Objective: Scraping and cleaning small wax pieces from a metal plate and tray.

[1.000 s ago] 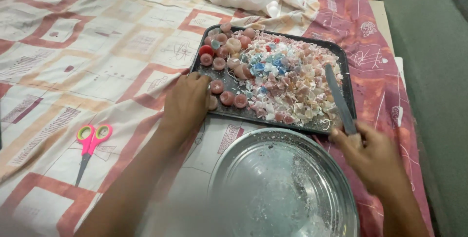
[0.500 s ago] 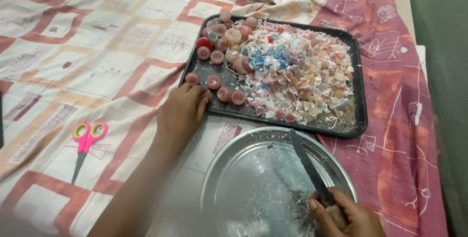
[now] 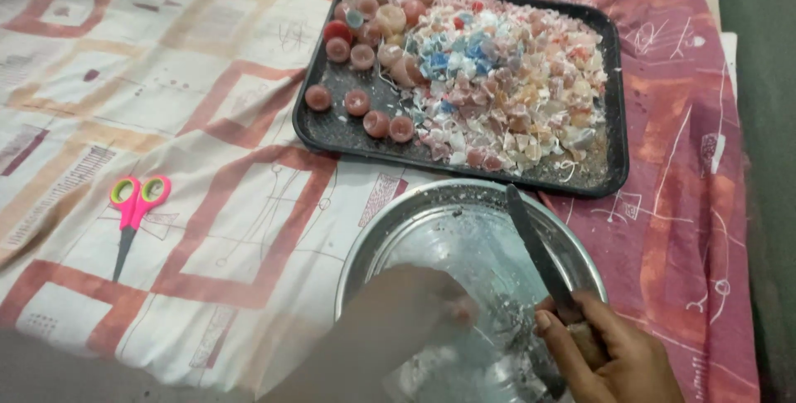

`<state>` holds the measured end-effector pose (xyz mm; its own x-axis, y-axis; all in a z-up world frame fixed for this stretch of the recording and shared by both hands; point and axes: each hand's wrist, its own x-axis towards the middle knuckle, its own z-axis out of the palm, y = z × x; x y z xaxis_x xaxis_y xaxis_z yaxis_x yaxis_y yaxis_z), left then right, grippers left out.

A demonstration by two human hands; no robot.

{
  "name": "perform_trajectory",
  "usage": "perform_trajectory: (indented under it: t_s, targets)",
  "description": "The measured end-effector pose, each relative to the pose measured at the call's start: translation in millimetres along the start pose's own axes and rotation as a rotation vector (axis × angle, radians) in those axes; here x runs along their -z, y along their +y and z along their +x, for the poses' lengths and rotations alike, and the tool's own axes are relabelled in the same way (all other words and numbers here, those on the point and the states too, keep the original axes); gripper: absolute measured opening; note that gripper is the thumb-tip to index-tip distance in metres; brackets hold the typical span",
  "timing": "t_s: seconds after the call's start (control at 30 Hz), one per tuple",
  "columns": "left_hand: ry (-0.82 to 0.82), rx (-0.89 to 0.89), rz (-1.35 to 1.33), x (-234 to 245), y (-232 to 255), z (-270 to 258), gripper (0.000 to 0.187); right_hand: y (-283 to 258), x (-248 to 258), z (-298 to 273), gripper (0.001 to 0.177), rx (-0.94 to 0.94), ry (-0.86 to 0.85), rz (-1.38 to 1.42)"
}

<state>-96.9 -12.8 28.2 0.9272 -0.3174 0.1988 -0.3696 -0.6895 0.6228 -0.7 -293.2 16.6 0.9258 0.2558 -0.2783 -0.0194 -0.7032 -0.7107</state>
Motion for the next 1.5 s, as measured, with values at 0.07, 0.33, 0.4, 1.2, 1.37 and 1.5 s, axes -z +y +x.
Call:
perform_trajectory:
  t_s: [0.07,0.33,0.4,1.2,1.37,1.5]
  targets:
    - [0.253,-0.233,0.006,33,27,-4,0.05,-11,0,-9,0.027,0.065,-0.094,0.045]
    - [0.401,0.375,0.089,7,20,0,0.048,-31,-5,-26,0.034,0.133,-0.073,0.019]
    - [0.406,0.429,0.11,9,20,0,0.028,-47,-3,-29,0.038,0.12,-0.054,0.009]
    - [0.466,0.36,0.206,-10,28,3,0.023,-75,-42,-34,0.028,0.362,0.06,-0.305]
    - [0.478,0.325,0.233,-15,23,2,0.016,-87,-42,-34,0.027,0.363,0.044,-0.35]
    - [0.487,0.369,0.205,-12,26,3,0.019,-87,-47,-33,0.027,0.329,0.035,-0.376]
